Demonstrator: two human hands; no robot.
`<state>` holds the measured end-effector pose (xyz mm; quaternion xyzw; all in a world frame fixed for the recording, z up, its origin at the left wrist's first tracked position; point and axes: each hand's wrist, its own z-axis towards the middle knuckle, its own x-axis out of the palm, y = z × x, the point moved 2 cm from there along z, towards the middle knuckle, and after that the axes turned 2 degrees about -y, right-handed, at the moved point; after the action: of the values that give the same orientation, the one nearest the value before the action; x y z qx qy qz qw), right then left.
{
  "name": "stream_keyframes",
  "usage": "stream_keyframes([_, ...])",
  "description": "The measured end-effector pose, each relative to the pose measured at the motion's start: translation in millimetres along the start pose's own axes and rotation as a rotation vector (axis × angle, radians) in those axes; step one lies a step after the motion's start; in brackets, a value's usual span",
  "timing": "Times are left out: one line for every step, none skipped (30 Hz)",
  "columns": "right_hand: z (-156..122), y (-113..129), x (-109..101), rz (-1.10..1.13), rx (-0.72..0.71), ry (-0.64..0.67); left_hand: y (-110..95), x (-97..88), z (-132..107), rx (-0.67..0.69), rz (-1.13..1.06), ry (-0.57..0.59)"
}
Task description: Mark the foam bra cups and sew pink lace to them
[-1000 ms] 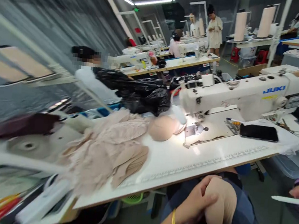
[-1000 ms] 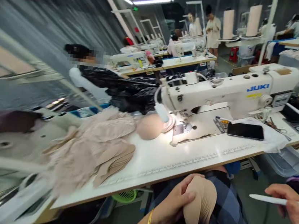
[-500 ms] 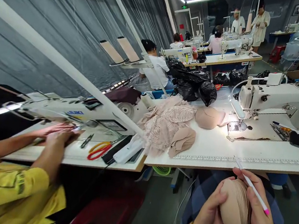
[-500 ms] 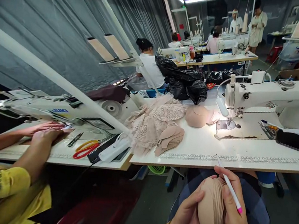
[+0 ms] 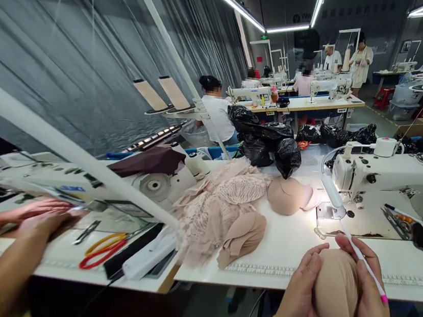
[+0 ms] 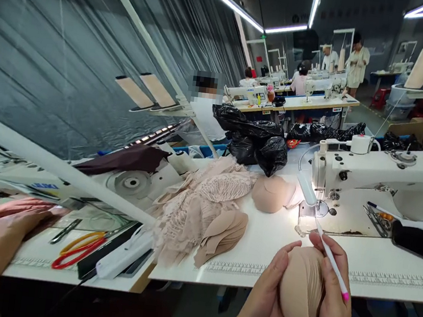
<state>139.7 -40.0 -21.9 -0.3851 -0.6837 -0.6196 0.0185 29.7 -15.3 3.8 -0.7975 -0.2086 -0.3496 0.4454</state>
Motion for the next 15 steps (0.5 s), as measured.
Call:
stream_keyframes([4.4,1.0,1.6,0.011,0.001,0.003,-2.5,4.6,4.4,0.019,-0.003,0.006])
stream_keyframes([8.2,1.3,2.0,0.016,0.001,0.005,-3.9,7.8,8.1,0.020,-0.012,0.025])
stream_keyframes([11.5,1.1,1.6,0.019,0.001,0.004,-4.5,9.4,11.4,0.006,-0.020,0.053])
stream_keyframes([14.3,0.6,0.4,0.021,0.000,-0.003,-4.3,9.4,14.2,-0.016,-0.024,0.085])
stream_keyframes([16.5,0.1,-1.2,0.022,0.002,-0.012,-3.8,7.8,16.6,-0.041,-0.021,0.115])
stream_keyframes([18.2,-0.5,-3.2,0.022,0.007,-0.024,-3.0,4.9,18.5,-0.060,-0.014,0.132])
stream_keyframes([19.3,-1.0,-5.1,0.020,0.010,-0.036,-2.1,1.1,20.1,-0.071,-0.004,0.138])
stream_keyframes([19.8,-1.4,-7.0,0.018,0.012,-0.042,-1.2,-3.1,21.2,-0.078,0.006,0.132])
stream_keyframes([19.9,-1.8,-8.6,0.018,0.014,-0.045,-0.1,-7.3,21.8,-0.086,0.010,0.117])
stream_keyframes([19.5,-2.2,-10.0,0.018,0.016,-0.047,1.1,-11.0,21.9,-0.093,0.009,0.098])
stream_keyframes([18.8,-2.6,-11.1,0.018,0.017,-0.046,2.3,-14.2,21.4,-0.102,0.000,0.081])
stream_keyframes([18.1,-3.0,-12.0,0.016,0.019,-0.041,3.4,-16.4,20.2,-0.114,-0.011,0.073])
stream_keyframes([17.3,-3.4,-12.6,0.013,0.022,-0.031,4.2,-18.0,18.4,-0.127,-0.020,0.077])
stream_keyframes([16.6,-3.8,-13.1,0.004,0.028,-0.014,4.6,-18.9,16.0,-0.139,-0.025,0.091])
stream_keyframes([15.9,-4.0,-13.5,-0.007,0.033,0.007,4.6,-19.6,13.2,-0.150,-0.028,0.114])
